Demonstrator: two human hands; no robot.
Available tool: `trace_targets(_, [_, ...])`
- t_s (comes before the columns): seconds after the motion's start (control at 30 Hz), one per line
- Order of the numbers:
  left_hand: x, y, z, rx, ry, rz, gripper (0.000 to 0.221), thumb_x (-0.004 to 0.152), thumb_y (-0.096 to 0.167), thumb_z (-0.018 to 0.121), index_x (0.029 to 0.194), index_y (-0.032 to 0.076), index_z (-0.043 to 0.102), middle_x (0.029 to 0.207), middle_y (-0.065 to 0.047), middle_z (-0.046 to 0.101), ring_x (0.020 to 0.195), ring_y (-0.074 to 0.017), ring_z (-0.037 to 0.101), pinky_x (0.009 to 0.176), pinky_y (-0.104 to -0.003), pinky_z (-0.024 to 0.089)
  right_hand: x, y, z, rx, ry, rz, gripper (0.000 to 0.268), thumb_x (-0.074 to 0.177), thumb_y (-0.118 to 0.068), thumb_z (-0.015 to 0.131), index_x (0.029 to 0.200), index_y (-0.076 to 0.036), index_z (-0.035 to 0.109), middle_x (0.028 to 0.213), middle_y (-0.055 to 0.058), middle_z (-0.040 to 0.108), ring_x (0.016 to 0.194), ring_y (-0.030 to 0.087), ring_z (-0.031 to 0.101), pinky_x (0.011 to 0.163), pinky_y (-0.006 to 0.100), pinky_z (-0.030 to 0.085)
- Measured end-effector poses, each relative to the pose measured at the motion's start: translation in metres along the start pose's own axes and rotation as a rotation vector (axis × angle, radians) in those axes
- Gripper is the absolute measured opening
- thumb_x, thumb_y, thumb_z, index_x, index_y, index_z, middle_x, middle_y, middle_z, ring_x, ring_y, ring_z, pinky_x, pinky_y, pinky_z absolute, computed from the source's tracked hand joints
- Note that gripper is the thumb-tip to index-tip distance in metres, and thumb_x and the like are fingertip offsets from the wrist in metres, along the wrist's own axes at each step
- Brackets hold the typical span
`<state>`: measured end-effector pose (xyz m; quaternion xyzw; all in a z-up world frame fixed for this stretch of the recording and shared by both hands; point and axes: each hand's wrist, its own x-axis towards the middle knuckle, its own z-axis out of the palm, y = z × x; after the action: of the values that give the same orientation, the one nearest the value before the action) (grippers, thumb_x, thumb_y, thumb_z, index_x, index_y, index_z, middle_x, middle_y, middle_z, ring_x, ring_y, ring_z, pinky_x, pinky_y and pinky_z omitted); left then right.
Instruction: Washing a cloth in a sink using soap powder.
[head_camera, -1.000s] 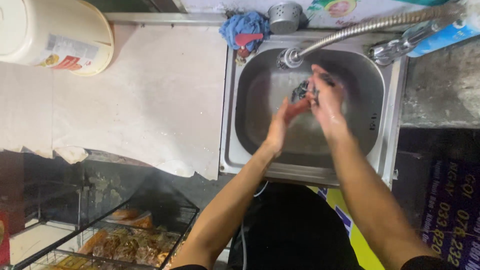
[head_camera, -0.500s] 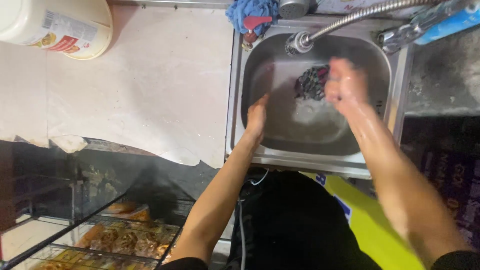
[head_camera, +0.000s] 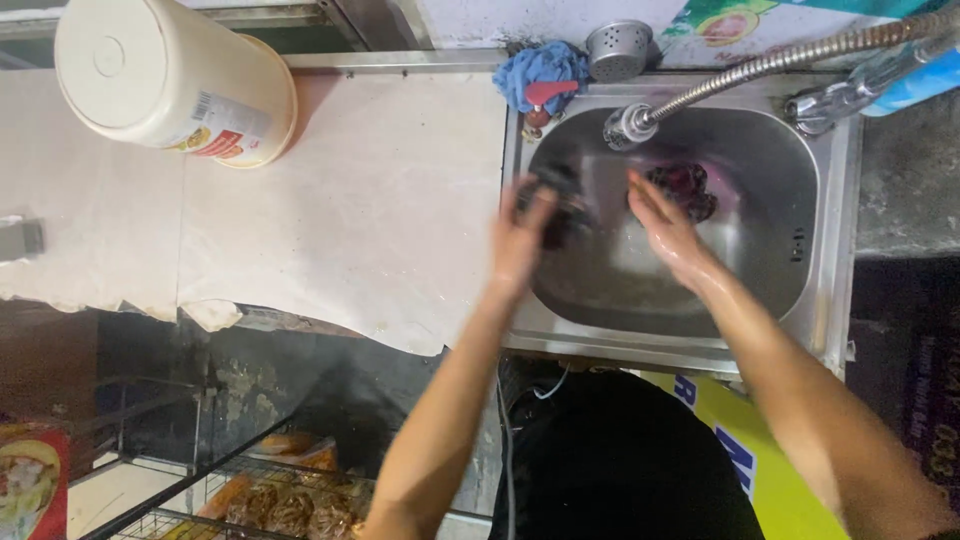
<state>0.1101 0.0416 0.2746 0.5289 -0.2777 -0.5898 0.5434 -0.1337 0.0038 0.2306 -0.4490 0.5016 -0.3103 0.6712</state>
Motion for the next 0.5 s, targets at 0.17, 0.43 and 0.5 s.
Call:
trace_targets(0.17, [0.000, 0.093, -0.067, 0.285, 0.183, 0.396, 0.059, 0.094, 0.027, 0.075, 0.146, 0.008, 0.056, 0.132, -0.014, 0.069, 0.116, -0.0215, 0.068, 0.099, -0.036, 0.057, 0.029, 0.049, -0.057, -1.199, 0.268, -0.123, 0.076, 0.090, -0.040, 0.072, 0.156, -0.014, 0.043, 0.161, 0.021, 0.036, 0.147, 0.038, 0.037, 0.121, 0.053, 0.030])
trace_targets(0.43, [-0.033, 0.036, -0.002, 0.671, 0.117, 0.450, 0.054, 0.095, 0.026, 0.071, 0.142, 0.004, 0.059, 0.133, -0.020, 0.070, 0.129, -0.0327, 0.065, 0.111, -0.042, 0.048, 0.037, 0.068, -0.065, -0.793, 0.259, 0.184, 0.048, 0.099, -0.036, 0.064, 0.135, -0.005, 0.063, 0.125, 0.021, 0.067, 0.110, 0.032, 0.064, 0.099, 0.051, 0.048])
trace_targets(0.5, [-0.028, 0.012, 0.019, 0.466, -0.122, 0.143, 0.057, 0.095, 0.033, 0.067, 0.143, 0.002, 0.060, 0.128, -0.017, 0.074, 0.121, -0.0287, 0.071, 0.105, -0.037, 0.055, 0.022, 0.042, -0.057, -0.544, 0.247, 0.264, 0.048, 0.107, -0.042, 0.060, 0.130, -0.001, 0.067, 0.119, 0.017, 0.073, 0.105, 0.026, 0.068, 0.100, 0.049, 0.049])
